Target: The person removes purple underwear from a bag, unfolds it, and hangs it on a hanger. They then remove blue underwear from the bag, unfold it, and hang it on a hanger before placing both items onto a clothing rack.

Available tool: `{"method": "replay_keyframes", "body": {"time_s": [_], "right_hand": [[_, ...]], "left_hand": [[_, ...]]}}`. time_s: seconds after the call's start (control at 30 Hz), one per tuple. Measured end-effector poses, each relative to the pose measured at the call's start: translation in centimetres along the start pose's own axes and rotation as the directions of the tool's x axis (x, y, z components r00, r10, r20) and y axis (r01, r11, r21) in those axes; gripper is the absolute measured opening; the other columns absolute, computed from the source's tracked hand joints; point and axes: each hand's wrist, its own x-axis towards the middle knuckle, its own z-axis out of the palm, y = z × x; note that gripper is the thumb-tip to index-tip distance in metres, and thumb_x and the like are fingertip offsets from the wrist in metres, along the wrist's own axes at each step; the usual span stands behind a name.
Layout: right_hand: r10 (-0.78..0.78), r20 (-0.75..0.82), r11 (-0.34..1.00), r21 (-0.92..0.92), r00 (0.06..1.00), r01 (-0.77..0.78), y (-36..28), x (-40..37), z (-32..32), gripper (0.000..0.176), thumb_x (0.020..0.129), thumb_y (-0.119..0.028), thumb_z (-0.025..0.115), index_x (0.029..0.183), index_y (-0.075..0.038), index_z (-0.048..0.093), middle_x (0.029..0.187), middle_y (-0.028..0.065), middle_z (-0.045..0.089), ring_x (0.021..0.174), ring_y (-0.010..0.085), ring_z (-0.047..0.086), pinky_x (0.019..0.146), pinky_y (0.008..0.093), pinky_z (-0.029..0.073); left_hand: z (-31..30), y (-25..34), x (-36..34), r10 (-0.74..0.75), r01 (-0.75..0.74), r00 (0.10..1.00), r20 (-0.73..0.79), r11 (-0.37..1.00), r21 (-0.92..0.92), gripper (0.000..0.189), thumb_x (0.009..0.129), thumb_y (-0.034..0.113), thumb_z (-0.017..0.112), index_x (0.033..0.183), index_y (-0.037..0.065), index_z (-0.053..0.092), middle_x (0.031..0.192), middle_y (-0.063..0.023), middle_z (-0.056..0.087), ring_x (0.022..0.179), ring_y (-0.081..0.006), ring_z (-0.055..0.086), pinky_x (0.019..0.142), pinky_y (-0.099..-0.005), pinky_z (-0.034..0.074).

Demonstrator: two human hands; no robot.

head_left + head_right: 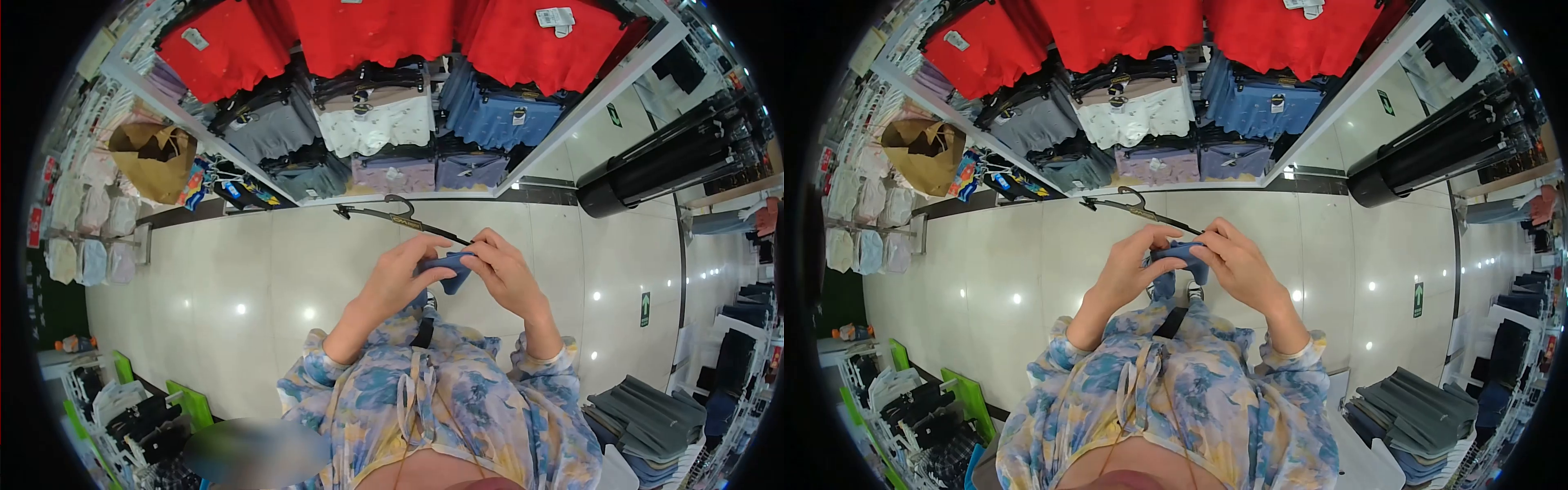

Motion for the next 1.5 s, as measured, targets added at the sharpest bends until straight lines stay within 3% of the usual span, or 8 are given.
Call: {"method": "replay_keyframes", "body": {"time_s": [0.07,0.4,0.5,0.67,0.87,1.03,1.23,1.5], "right_hand": [[-0.008,0.033,1.000,0.006,0.999,0.008,0.1,0.0,-0.3,0.013,0.088,-0.010,0.061,0.091,0.003,0.062,0.082,0.0097,0.050,0.069,0.0217,0.049,0.062,0.0296,0.040],[-0.048,0.128,0.995,0.098,0.991,0.036,0.1,1.3,0.0,0.014,0.089,-0.012,0.059,0.089,0.002,0.061,0.077,0.0073,0.048,0.066,0.0192,0.047,0.060,0.0290,0.038],[-0.028,0.094,0.983,0.183,0.995,0.011,0.2,1.3,0.3,0.013,0.090,-0.011,0.058,0.089,0.001,0.063,0.078,0.0056,0.049,0.067,0.0162,0.047,0.060,0.0278,0.038],[0.052,0.046,0.961,0.268,0.998,-0.062,0.7,1.1,0.4,0.014,0.092,-0.009,0.055,0.088,0.000,0.065,0.078,0.0036,0.050,0.065,0.0116,0.046,0.058,0.0251,0.036],[0.062,0.156,0.934,0.339,0.986,-0.113,1.1,1.0,0.1,0.012,0.093,-0.008,0.054,0.094,-0.001,0.064,0.079,0.0023,0.050,0.062,0.0096,0.047,0.056,0.0240,0.038],[0.176,0.051,0.781,0.600,0.983,-0.171,0.7,0.9,0.1,0.013,0.091,-0.007,0.057,0.102,-0.001,0.061,0.082,0.0027,0.055,0.064,0.0094,0.054,0.059,0.0233,0.045],[0.263,0.191,0.836,0.443,0.945,-0.323,2.7,0.5,-1.2,0.014,0.087,-0.008,0.065,0.097,0.002,0.063,0.081,0.0052,0.061,0.066,0.0092,0.058,0.061,0.0223,0.048],[0.146,-0.101,0.945,0.310,0.984,-0.108,2.6,2.1,-3.1,0.011,0.082,-0.007,0.069,0.081,0.002,0.062,0.074,0.0018,0.056,0.063,0.0076,0.053,0.057,0.0213,0.040]], "left_hand": [[0.1,0.3,0.0,0.091,-0.091,0.996,-0.004,0.996,-0.017,0.024,0.079,0.011,0.072,0.101,0.002,0.065,0.090,-0.0087,0.064,0.075,-0.0169,0.061,0.067,-0.0286,0.049],[-0.2,-0.1,-1.3,0.038,-0.037,0.995,-0.088,0.999,0.015,0.017,0.082,0.011,0.069,0.096,0.002,0.067,0.084,-0.0057,0.059,0.073,-0.0160,0.055,0.064,-0.0270,0.043],[-0.2,-1.2,-1.4,0.052,-0.052,0.993,-0.105,0.999,0.003,0.015,0.084,0.009,0.067,0.097,0.003,0.065,0.095,-0.0074,0.059,0.081,-0.0148,0.055,0.068,-0.0268,0.045],[-0.1,-2.6,-1.6,-0.084,-0.026,0.974,-0.211,0.883,-0.468,0.013,0.090,0.009,0.060,0.101,0.003,0.061,0.110,-0.0082,0.056,0.088,-0.0092,0.055,0.071,-0.0222,0.045],[-1.0,-2.8,-1.2,-0.247,0.105,0.957,-0.150,0.782,-0.615,0.015,0.094,0.013,0.057,0.104,0.003,0.057,0.105,-0.0050,0.060,0.095,-0.0090,0.054,0.082,-0.0234,0.043],[-2.1,-2.3,-0.7,-0.206,0.081,0.966,-0.159,0.820,-0.566,0.015,0.094,0.014,0.057,0.104,0.002,0.057,0.094,-0.0004,0.059,0.086,-0.0061,0.053,0.076,-0.0208,0.041],[-2.7,-2.5,-0.1,-0.147,0.042,0.969,-0.197,0.889,-0.456,0.015,0.093,0.014,0.058,0.101,0.002,0.058,0.086,-0.0002,0.059,0.074,-0.0064,0.053,0.065,-0.0204,0.042],[-2.8,-0.7,0.3,-0.067,0.058,0.978,-0.198,0.997,-0.052,0.010,0.089,0.011,0.062,0.095,0.003,0.062,0.071,-0.0038,0.060,0.061,-0.0084,0.054,0.056,-0.0230,0.043]]}}
